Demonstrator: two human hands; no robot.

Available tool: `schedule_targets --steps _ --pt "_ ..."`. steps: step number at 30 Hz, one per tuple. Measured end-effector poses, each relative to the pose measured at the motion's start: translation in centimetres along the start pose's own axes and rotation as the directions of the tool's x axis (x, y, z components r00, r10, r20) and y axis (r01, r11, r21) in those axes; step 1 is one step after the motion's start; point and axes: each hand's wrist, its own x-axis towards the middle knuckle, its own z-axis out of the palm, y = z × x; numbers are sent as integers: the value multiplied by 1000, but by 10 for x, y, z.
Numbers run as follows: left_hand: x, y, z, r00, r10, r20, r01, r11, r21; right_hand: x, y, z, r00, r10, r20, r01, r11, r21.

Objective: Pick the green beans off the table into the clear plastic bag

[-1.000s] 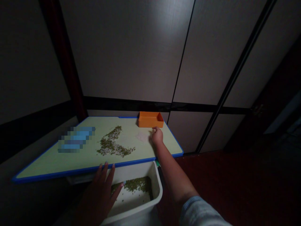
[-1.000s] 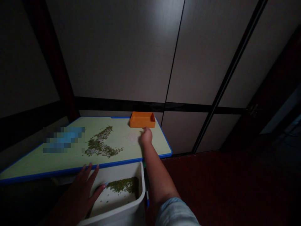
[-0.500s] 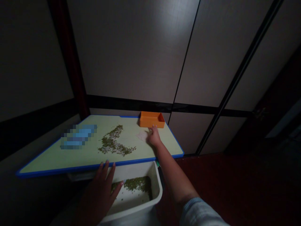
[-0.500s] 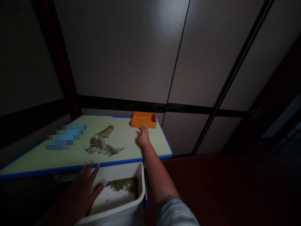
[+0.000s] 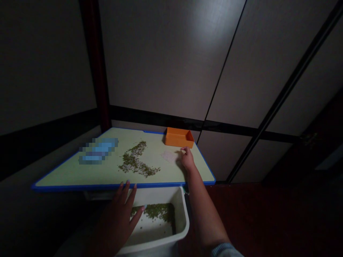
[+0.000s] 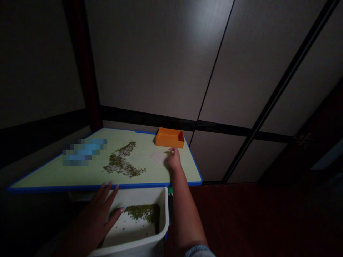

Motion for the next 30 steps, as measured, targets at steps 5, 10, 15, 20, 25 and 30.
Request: schedule_targets --steps 5,10,15,20,25,30 --pt "-1 2 0 1000 -24 20 24 1000 12 -8 0 0 999 34 -22 -34 999 -20" --pt "1 3 -2 995 -68 72 70 997 -32 -13 2 3 998 -68 14 70 986 -149" --pt "2 3 -4 997 -53 49 55 998 -41 -16 -2 4 992 -118 44 123 981 -147" --pt "2 3 -4 999 -27 35 26 1000 4 -18 -11 2 985 -163 49 169 965 -198" --pt "1 2 -3 1000 -16 21 15 999 41 -19 -16 0 987 -163 13 163 973 -163" --pt "-3 0 4 1000 -28 6 28 999 19 -15 -7 -4 992 -67 -104 66 998 -16"
